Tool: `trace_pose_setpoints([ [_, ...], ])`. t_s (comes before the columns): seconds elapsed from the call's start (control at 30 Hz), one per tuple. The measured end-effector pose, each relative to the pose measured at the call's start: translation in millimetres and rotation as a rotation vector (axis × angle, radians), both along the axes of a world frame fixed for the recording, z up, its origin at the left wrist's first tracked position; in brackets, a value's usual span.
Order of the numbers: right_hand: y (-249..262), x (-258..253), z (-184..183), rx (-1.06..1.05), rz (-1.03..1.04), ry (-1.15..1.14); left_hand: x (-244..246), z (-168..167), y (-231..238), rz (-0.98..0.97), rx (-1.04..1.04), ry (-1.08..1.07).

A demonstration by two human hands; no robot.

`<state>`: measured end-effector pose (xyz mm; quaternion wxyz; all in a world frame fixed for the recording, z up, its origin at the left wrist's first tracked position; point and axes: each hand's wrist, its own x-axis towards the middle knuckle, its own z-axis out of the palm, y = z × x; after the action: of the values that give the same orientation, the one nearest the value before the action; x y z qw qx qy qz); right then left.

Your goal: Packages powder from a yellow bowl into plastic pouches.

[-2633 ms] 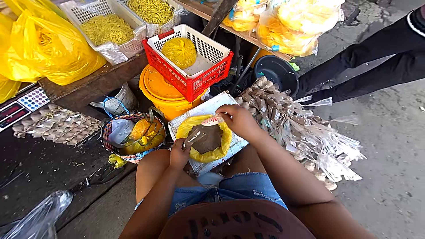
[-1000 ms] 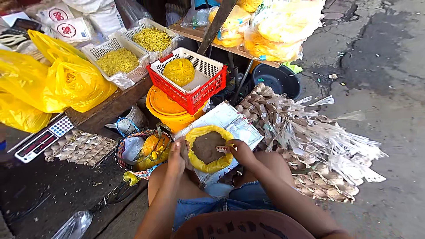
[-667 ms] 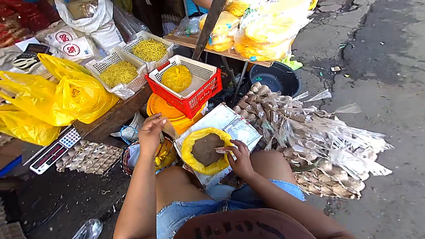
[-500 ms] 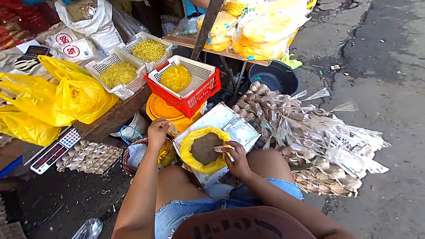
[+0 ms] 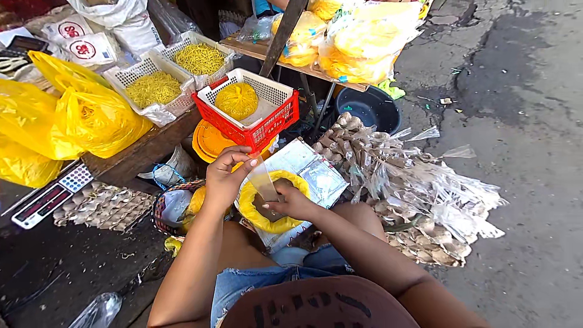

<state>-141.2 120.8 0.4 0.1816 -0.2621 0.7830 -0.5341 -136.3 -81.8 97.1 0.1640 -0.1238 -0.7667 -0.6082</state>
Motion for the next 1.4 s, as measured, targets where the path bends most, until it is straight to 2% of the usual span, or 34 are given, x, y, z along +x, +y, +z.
trace_pose_setpoints([
  [0.07, 2, 4, -3, 0.019, 0.057, -0.085, -3, -14, 0, 0.037, 0.047, -0.039],
  [0.17, 20, 16, -7, 0.113, 0.048, -0.173, -8, -46, -5, 0.136, 0.171, -0.226],
  [0.27, 46, 21, 0, 0.320, 0.018, -0.207, -6, -90, -9, 0.209, 0.184, -0.441],
  [0.4, 67, 11, 27, 0.805, 0.055, -0.164, 12, -139, -2, 0.259, 0.044, -0.597],
  [0.53, 65, 4, 53, 1.145, 0.031, -0.123, 37, -162, 1, 0.284, -0.088, -0.570],
  [0.73, 46, -2, 70, 1.417, 0.068, -0.080, 61, -180, 2, 0.233, -0.398, -0.488],
  [0.8, 39, -2, 71, 1.463, 0.083, -0.075, 67, -185, 5, 0.134, -0.538, -0.441],
  [0.87, 36, -3, 70, 1.490, 0.079, -0.079, 70, -182, 11, -0.048, -0.714, -0.444],
  [0.93, 39, -5, 67, 1.481, 0.057, -0.090, 69, -176, 20, -0.245, -0.886, -0.485],
  [1.0, 52, -7, 61, 1.428, 0.028, -0.108, 67, -176, 27, -0.308, -0.964, -0.445],
  [1.07, 73, -8, 52, 1.316, -0.016, -0.140, 67, -178, 30, -0.176, -0.892, -0.275],
  [1.17, 108, -3, 26, 1.028, -0.123, -0.209, 62, -176, 32, 0.034, -0.745, -0.062],
  [1.27, 128, 12, -7, 0.677, -0.243, -0.312, 65, -180, 34, 0.042, -0.681, -0.124],
  [1.33, 126, 24, -22, 0.484, -0.294, -0.363, 66, -186, 36, 0.077, -0.659, -0.157],
  [1.4, 114, 33, -26, 0.331, -0.306, -0.389, 64, -177, 34, 0.056, -0.631, -0.261],
])
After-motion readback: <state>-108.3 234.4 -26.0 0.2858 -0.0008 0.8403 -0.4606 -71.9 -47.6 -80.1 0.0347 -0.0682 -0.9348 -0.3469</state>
